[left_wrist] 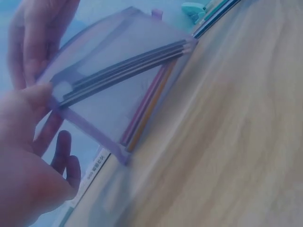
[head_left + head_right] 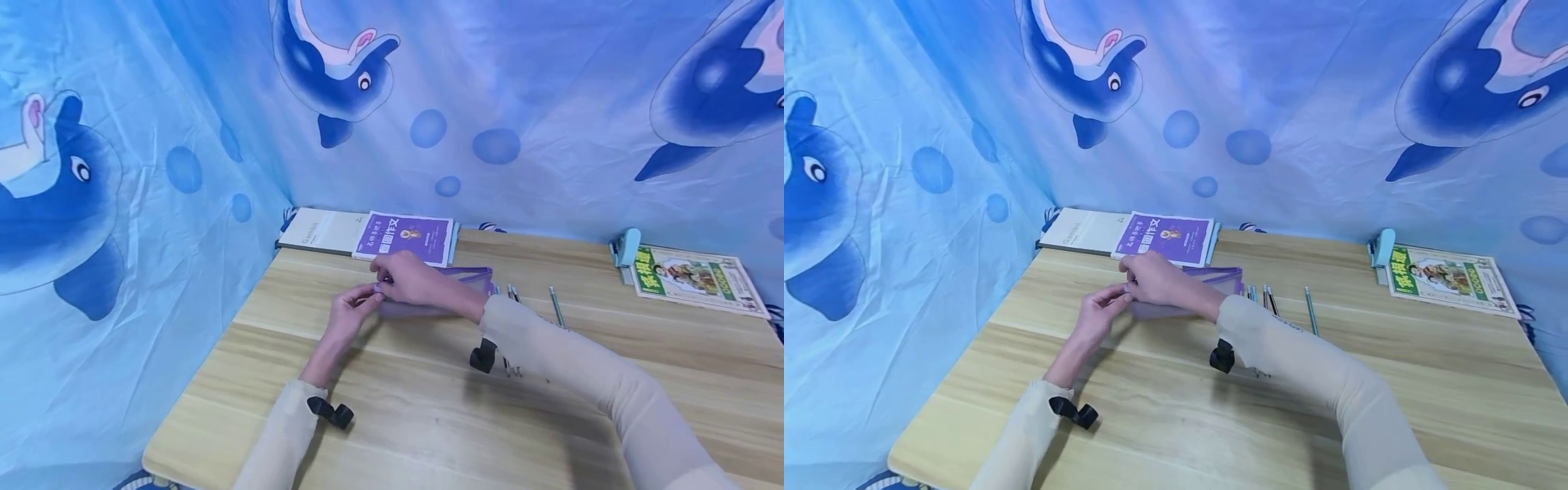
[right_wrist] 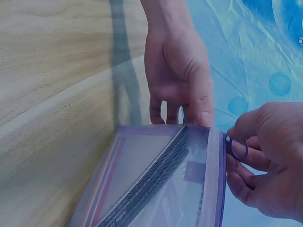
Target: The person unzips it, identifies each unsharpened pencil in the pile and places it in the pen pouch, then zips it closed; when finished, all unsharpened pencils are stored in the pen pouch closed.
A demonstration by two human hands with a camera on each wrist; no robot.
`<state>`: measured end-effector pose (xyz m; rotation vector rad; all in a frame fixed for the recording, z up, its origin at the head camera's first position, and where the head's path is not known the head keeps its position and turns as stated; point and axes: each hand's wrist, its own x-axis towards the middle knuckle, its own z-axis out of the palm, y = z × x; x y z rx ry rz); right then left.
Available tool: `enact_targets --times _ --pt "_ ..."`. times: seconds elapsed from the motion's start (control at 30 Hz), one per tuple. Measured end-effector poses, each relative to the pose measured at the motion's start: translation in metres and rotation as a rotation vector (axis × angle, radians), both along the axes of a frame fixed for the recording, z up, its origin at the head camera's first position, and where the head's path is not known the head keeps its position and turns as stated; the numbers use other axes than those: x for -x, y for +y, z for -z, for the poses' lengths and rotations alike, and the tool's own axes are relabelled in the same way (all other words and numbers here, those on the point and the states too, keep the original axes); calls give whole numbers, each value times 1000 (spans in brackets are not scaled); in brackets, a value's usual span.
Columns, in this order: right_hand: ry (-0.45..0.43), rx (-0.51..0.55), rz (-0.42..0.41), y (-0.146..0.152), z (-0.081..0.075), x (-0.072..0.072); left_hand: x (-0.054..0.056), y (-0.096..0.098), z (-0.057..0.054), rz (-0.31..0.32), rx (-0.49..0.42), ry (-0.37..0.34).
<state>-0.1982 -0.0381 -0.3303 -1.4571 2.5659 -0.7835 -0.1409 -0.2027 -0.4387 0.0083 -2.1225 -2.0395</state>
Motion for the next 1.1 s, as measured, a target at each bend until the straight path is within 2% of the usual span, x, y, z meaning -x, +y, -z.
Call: enact_targets --times 0.17,0.33,0.43,0.63,0.73,0.87,1.1 --pt "31 17 -29 7 3 2 2 5 -1 -27 2 73" --pt "-18 28 39 23 6 3 0 7 1 -84 30 98" --pt "-23 44 67 46 9 8 -2 1 1 -130 45 99" --pt "-54 116 155 115 12 25 -5 -20 1 -228 41 110" --pt "-33 133 188 140 13 30 -4 -26 -2 -217 55 107" --pt "22 133 183 152 15 31 -1 -25 -3 -158 74 90" --pt "45 174 197 166 22 20 3 -21 -4 -101 99 104"
